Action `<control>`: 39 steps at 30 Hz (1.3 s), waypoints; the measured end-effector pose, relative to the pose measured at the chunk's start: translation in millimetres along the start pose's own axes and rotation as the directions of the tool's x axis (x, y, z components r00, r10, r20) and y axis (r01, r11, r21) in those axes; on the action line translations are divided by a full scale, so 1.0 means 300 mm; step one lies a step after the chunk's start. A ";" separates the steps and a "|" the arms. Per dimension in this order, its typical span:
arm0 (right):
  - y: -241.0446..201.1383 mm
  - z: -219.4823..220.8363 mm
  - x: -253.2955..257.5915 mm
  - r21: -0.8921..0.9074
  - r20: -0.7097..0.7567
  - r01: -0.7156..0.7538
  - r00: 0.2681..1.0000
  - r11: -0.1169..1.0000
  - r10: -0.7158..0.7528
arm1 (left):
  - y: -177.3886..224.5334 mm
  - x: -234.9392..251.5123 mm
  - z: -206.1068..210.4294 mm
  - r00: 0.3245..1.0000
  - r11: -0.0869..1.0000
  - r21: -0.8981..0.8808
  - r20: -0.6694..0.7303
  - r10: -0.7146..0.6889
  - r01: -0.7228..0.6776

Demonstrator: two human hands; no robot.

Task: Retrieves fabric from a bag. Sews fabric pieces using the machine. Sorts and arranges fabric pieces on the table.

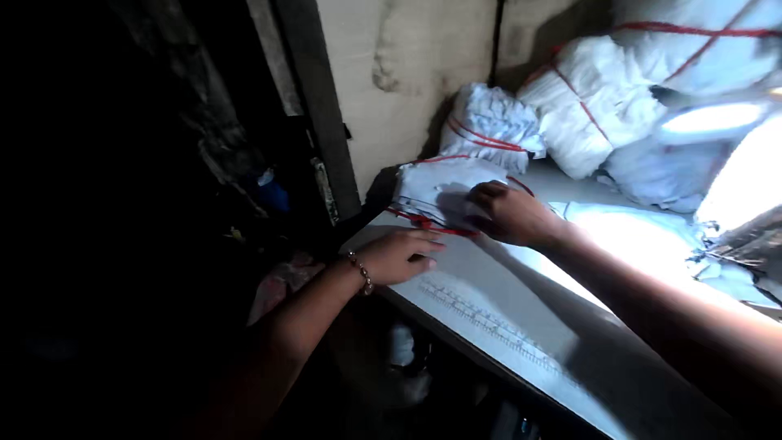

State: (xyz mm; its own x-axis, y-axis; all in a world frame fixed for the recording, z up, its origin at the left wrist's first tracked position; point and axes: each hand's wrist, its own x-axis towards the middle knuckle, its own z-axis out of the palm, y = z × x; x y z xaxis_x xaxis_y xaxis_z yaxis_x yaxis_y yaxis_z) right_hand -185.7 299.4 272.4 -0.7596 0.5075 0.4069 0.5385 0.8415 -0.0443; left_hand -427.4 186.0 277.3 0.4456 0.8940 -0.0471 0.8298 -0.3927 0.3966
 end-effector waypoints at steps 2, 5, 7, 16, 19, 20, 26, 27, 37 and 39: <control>-0.003 0.014 0.073 -0.009 0.095 -0.075 0.993 0.997 0.075 | -0.047 -0.029 -0.024 0.996 0.999 -0.002 -0.078 -0.048 0.048; 0.026 -0.025 0.137 0.021 0.217 -0.124 0.969 0.992 0.116 | -0.086 -0.047 -0.052 0.979 0.998 -0.044 -0.196 -0.060 0.053; 0.041 -0.073 0.163 0.095 0.304 -0.145 0.946 0.985 0.110 | -0.099 -0.030 -0.050 0.952 0.999 -0.019 -0.305 0.037 -0.045; 0.068 -0.132 0.194 0.173 0.393 -0.281 0.899 0.944 0.196 | -0.018 0.126 -0.077 0.883 0.977 0.199 -0.444 0.153 -0.069; 0.057 -0.135 0.192 0.154 0.390 -0.273 0.900 0.950 0.196 | -0.016 0.149 -0.080 0.894 0.970 0.241 -0.431 0.122 -0.017; 0.046 -0.140 0.193 0.131 0.396 -0.277 0.895 0.952 0.206 | -0.013 0.154 -0.081 0.899 0.970 0.242 -0.425 0.108 -0.002; 0.059 -0.124 0.196 0.163 0.365 -0.312 0.901 0.936 0.236 | -0.003 0.183 -0.097 0.914 0.963 0.264 -0.401 0.060 0.052; 0.062 -0.126 0.195 0.191 0.368 -0.338 0.895 0.921 0.252 | 0.001 0.186 -0.100 0.915 0.960 0.276 -0.398 0.064 0.052; 0.069 -0.123 0.195 0.174 0.340 -0.282 0.916 0.944 0.211 | -0.043 0.212 -0.029 0.801 0.789 0.613 -0.447 0.397 -0.049; 0.074 -0.110 0.188 0.144 0.303 -0.203 0.941 0.968 0.152 | -0.061 0.216 -0.017 0.756 0.748 0.660 -0.454 0.471 -0.070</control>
State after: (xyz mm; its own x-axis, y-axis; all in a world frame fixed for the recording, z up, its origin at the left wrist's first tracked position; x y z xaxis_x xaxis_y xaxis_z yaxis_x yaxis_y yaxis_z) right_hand -204.6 340.5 324.3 -0.7430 0.6618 0.0998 0.6233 0.7385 -0.2572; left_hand -415.5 252.4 271.7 0.5752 0.5892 0.5675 0.8115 -0.4986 -0.3048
